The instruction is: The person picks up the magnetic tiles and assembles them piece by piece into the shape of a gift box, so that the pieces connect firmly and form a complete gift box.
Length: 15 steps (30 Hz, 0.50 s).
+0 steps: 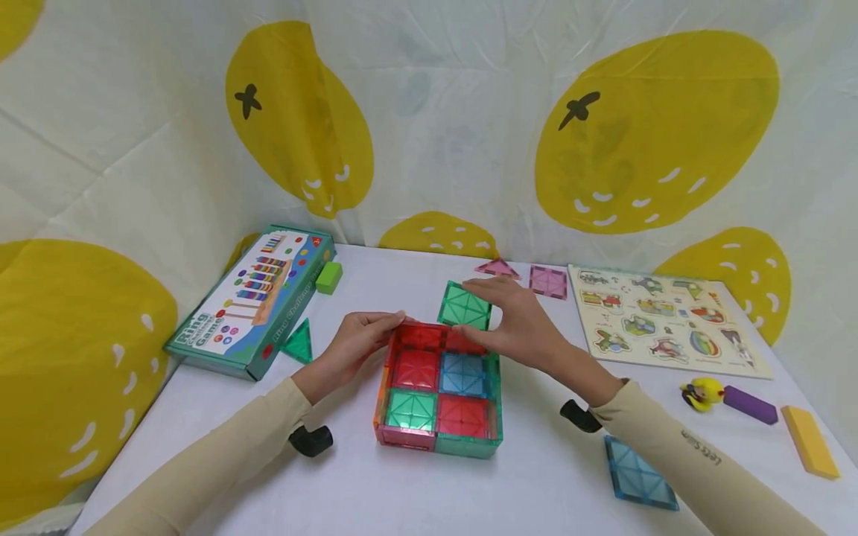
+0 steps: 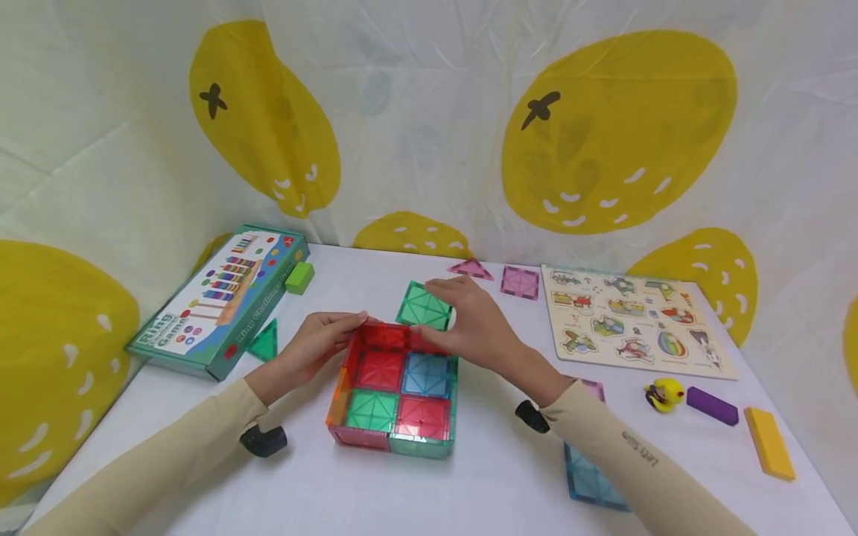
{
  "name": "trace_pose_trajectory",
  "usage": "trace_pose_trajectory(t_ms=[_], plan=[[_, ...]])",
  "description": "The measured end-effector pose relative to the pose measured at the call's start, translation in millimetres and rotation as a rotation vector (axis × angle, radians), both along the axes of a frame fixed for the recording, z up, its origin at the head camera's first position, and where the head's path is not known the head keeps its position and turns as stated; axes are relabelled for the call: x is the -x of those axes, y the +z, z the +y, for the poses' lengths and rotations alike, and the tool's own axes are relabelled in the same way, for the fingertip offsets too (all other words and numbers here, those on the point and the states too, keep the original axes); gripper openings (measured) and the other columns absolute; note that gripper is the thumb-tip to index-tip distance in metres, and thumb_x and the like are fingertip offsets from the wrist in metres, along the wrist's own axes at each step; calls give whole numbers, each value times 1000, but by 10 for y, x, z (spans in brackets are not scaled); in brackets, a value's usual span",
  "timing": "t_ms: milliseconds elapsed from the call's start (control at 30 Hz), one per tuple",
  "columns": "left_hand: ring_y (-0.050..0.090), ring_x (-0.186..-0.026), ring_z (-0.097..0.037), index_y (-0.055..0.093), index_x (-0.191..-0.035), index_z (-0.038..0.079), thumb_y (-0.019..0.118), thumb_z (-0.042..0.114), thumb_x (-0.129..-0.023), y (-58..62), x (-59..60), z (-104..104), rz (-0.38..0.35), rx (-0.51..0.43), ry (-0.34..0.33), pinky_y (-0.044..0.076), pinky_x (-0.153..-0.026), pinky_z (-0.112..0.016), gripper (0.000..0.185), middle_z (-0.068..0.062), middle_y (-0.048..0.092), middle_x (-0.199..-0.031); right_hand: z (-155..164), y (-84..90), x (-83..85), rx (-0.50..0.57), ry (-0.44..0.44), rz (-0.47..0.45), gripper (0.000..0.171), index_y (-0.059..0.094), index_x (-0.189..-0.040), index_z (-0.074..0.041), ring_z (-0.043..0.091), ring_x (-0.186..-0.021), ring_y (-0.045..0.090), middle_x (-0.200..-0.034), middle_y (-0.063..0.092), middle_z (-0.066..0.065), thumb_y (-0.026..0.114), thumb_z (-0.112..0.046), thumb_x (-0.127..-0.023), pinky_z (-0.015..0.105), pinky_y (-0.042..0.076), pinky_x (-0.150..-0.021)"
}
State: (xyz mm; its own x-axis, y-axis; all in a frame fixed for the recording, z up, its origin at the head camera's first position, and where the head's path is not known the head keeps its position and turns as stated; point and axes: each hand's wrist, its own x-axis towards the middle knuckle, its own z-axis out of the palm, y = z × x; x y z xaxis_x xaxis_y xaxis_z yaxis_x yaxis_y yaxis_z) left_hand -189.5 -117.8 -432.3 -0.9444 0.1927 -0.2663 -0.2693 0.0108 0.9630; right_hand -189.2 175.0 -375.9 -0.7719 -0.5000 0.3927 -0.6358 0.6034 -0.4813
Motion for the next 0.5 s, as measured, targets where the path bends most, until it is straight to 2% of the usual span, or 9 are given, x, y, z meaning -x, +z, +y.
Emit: trace_pose_trajectory(t_ms=[200,500], plan=[[60,-130,-25,80,-124,10,71,37,-104,-5,0,-15,15,2,-15,50,-109,-45,35,-4,74,-127,-223,49,-135,-49,94,9,67,68,-141,-6,25,-125,60,-138,68,8,87,-41,-87,45,62,-88],[64,-126,-28,78,-126,5,72,37,-103,-16,2,-23,11,-1,-9,48,-110,-46,40,-8,73,-130,-435,32,-212,-178,149,-49,64,72,-137,-8,18,-119,60,-129,73,1,84,-49,-89,37,59,-92]])
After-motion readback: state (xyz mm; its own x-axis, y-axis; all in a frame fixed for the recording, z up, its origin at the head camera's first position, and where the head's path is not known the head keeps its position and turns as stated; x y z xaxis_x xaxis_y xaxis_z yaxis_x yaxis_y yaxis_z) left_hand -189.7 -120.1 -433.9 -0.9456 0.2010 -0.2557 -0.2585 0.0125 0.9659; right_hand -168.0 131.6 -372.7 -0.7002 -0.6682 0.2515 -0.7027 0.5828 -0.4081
